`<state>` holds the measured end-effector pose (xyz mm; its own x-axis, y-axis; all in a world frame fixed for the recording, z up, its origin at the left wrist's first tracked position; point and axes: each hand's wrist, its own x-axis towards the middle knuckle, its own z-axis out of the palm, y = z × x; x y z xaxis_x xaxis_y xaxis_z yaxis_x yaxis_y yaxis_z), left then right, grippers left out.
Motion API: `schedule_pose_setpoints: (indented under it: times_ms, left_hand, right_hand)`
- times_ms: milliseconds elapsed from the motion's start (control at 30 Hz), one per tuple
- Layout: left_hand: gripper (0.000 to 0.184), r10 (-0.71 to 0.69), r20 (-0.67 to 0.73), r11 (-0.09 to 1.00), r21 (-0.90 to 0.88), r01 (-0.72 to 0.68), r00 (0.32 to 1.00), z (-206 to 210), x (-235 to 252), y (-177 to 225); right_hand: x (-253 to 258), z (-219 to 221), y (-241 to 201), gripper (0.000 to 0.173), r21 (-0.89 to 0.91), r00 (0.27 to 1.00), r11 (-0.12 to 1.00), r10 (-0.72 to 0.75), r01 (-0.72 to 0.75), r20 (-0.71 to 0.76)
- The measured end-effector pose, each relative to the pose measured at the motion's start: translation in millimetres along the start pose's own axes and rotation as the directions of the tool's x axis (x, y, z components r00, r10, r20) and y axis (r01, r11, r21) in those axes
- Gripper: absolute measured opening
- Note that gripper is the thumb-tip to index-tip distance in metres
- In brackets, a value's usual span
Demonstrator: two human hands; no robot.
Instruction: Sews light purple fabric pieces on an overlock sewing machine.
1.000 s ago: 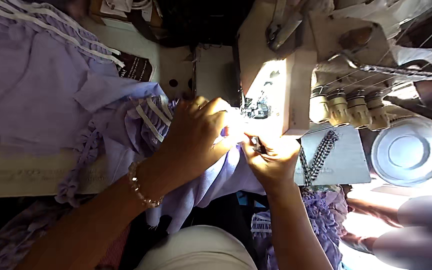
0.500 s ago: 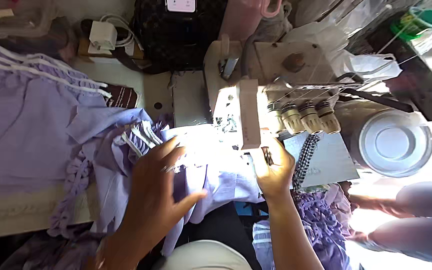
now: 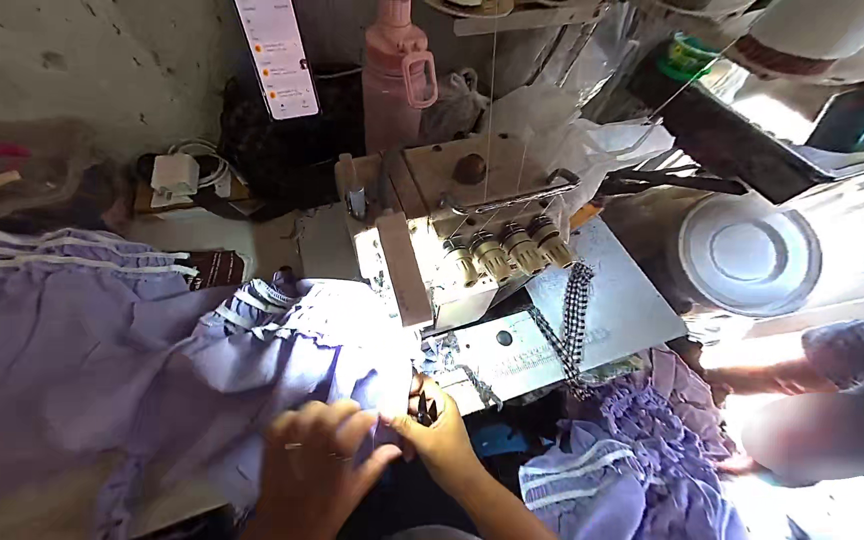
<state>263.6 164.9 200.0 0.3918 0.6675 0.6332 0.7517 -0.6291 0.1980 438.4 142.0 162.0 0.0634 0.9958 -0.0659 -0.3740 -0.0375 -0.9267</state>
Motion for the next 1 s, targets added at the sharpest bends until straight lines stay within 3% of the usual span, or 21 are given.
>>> schedule_pose_setpoints:
  times_ms: [67, 133, 300, 400, 467, 533, 633, 733, 800, 900, 1000]
  left_hand:
    - [0.027, -0.011, -0.008, 1.0, 0.015, 0.012, 1.0, 30.1, -15.7, 2.8]
    - [0.021, -0.11, -0.019, 0.992, -0.069, 0.108, 0.994, 37.4, -20.2, -7.9]
    - [0.025, -0.238, 0.222, 0.793, -0.518, 0.321, 0.946, 11.7, -29.3, -23.4]
    - [0.023, -0.285, 0.349, 0.663, -0.6, 0.446, 0.893, -22.7, -11.5, -22.8]
    - [0.022, -0.358, 0.33, 0.629, -0.606, 0.487, 0.874, -37.9, 8.9, -18.7]
    - [0.026, -0.364, 0.261, 0.681, -0.581, 0.447, 0.894, -42.1, 26.6, -18.7]
    - [0.055, -0.28, 0.214, 0.908, -0.257, 0.331, 0.936, -44.2, 45.5, -12.9]
    - [0.032, -0.111, 0.085, 0.99, -0.074, 0.118, 0.99, -34.6, 58.8, -9.7]
    - [0.028, -0.087, 0.058, 0.971, -0.219, 0.098, 0.994, -24.5, 66.2, -13.5]
    - [0.035, -0.21, 0.06, 0.87, -0.445, 0.215, 0.976, -3.4, 75.7, -16.7]
    - [0.063, -0.229, 0.127, 0.948, -0.194, 0.25, 0.965, -6.6, 81.3, -11.4]
  right_hand:
    - [-1.8, -3.1, -0.3, 0.015, -0.04, 1.0, 0.999, -0.025, 0.024, -0.014]
    - [-2.6, -8.2, 1.6, 0.013, -0.099, 0.998, 0.993, -0.063, 0.061, -0.018]
    - [2.8, -18.2, 10.3, 0.017, -0.293, 0.982, 0.941, -0.186, 0.168, -0.037]
    - [7.6, -16.0, 13.8, 0.023, -0.446, 0.949, 0.857, -0.311, 0.259, -0.045]
    - [11.0, -14.2, 7.4, 0.029, -0.524, 0.894, 0.77, -0.447, 0.365, -0.035]
    - [18.9, -13.2, -5.5, 0.031, -0.554, 0.809, 0.68, -0.587, 0.48, -0.019]
    - [38.8, -6.1, -33.5, 0.03, -0.687, 0.746, 0.552, -0.666, 0.472, -0.023]
    - [53.6, 7.6, -53.1, 0.038, -0.865, 0.778, 0.412, -0.627, 0.287, -0.04]
    - [57.3, 11.3, -55.8, 0.04, -0.865, 0.817, 0.44, -0.574, 0.242, -0.064]
    - [55.5, 5.4, -50.2, 0.039, -0.781, 0.852, 0.563, -0.518, 0.269, -0.08]
    - [57.6, 2.3, -44.8, 0.046, -0.813, 0.827, 0.514, -0.557, 0.273, -0.074]
